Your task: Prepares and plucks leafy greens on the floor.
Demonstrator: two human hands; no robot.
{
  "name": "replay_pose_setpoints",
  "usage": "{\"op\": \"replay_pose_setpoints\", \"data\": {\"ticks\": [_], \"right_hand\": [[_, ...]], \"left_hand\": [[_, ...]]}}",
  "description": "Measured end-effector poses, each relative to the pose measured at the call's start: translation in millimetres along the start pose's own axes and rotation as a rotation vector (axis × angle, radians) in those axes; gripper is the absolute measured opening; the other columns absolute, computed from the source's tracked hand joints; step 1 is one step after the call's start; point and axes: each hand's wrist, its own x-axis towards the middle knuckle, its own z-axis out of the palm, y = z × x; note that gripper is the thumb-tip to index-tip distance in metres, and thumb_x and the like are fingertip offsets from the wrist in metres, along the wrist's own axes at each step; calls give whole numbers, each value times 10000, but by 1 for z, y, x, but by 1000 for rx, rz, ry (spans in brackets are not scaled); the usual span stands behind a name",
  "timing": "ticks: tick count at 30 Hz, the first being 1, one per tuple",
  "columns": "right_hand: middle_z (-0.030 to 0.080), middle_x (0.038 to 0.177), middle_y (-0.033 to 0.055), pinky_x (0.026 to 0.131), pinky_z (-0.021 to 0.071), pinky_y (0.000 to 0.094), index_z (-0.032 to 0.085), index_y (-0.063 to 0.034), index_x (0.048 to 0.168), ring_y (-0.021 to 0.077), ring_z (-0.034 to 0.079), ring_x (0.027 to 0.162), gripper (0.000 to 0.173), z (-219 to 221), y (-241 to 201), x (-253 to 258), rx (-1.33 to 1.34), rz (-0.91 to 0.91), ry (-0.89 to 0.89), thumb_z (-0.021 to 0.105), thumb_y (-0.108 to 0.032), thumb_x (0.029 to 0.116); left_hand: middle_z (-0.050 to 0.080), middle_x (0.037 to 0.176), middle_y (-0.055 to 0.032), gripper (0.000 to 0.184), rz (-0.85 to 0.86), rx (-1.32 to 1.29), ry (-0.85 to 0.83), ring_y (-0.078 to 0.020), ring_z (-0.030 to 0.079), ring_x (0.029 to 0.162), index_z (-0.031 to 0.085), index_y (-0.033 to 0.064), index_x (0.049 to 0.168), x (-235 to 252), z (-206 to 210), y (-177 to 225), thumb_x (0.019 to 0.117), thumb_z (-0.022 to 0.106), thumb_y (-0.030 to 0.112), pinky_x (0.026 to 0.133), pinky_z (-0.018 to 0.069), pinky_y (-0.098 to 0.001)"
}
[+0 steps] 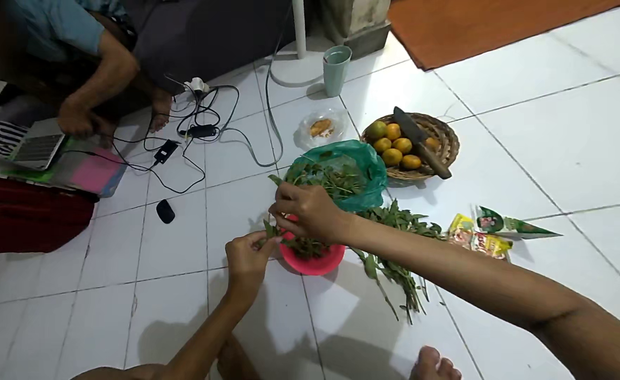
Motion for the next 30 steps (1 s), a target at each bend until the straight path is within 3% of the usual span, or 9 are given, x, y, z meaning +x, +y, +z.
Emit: {"op": "replay_pose_setpoints", "data": {"ticks": [3,7,11,14,17,19,20,22,30], "right_hand": [[674,825,133,579,521,308,742,38,886,176,623,663,122,-17,2,14,208,294,42,663,-54,899],[630,885,-21,594,399,150,690,2,1003,-33,464,647,140,-63,19,44,565,600,82,563,-56,1010],[588,733,-96,597,426,157,585,-147,862,-16,525,642,308,-98,35,54,820,736,100,333,-147,1039],[454,621,-120,516,364,144,532,-168,808,-26,424,532,306,-100,36,47,882,776,48,311,-129,1016],[512,619,-54,499,376,173,673,-13,987,-13,417,508,117,-88,33,26,564,554,-226,557,-23,995],[585,628,32,530,453,327,759,-32,1076,133,511,527,166,-73,31,15,212,303,-374,693,-110,946],[654,673,93,585,516,443,769,-40,1101,239,616,583,194,-66,29,11,80,208,-413,701,-142,949],[698,718,156,620,549,529,777,-25,1043,344,697,657,162,-53,26,5,-59,103,-404,681,-120,954],[609,561,102,468,490,404,765,2,832,256,623,499,126,-34,33,-6,-118,-27,-96,671,-79,856]], "left_hand": [[729,771,-87,111,-28,16,-35,-53,654,655,760,-39,906,-5,4,-5,887,760,71,676,539,-224],[720,759,-69,127,-66,39,-13,-33,633,654,755,-40,909,-1,1,-3,894,758,86,670,517,-209],[718,751,-31,99,-117,-14,13,16,636,649,748,-31,908,5,-5,3,892,760,65,669,522,-163],[714,736,-21,83,-94,-39,8,26,633,640,746,-29,889,3,-2,-2,887,759,53,655,519,-151],[718,745,-26,81,-89,-26,2,25,638,644,748,-27,896,3,-2,-3,889,757,53,656,522,-151],[719,747,-23,81,-102,-22,5,27,639,647,750,-24,900,4,-2,0,887,761,55,659,524,-151],[717,743,-21,78,-101,-26,8,28,637,645,750,-25,900,4,-2,0,885,760,50,657,523,-150],[714,736,-18,71,-90,-40,15,35,632,639,750,-27,898,4,-1,0,880,762,41,651,521,-145],[717,735,4,57,-59,-80,33,48,636,639,749,-16,888,6,2,4,879,759,39,642,521,-129]]}}
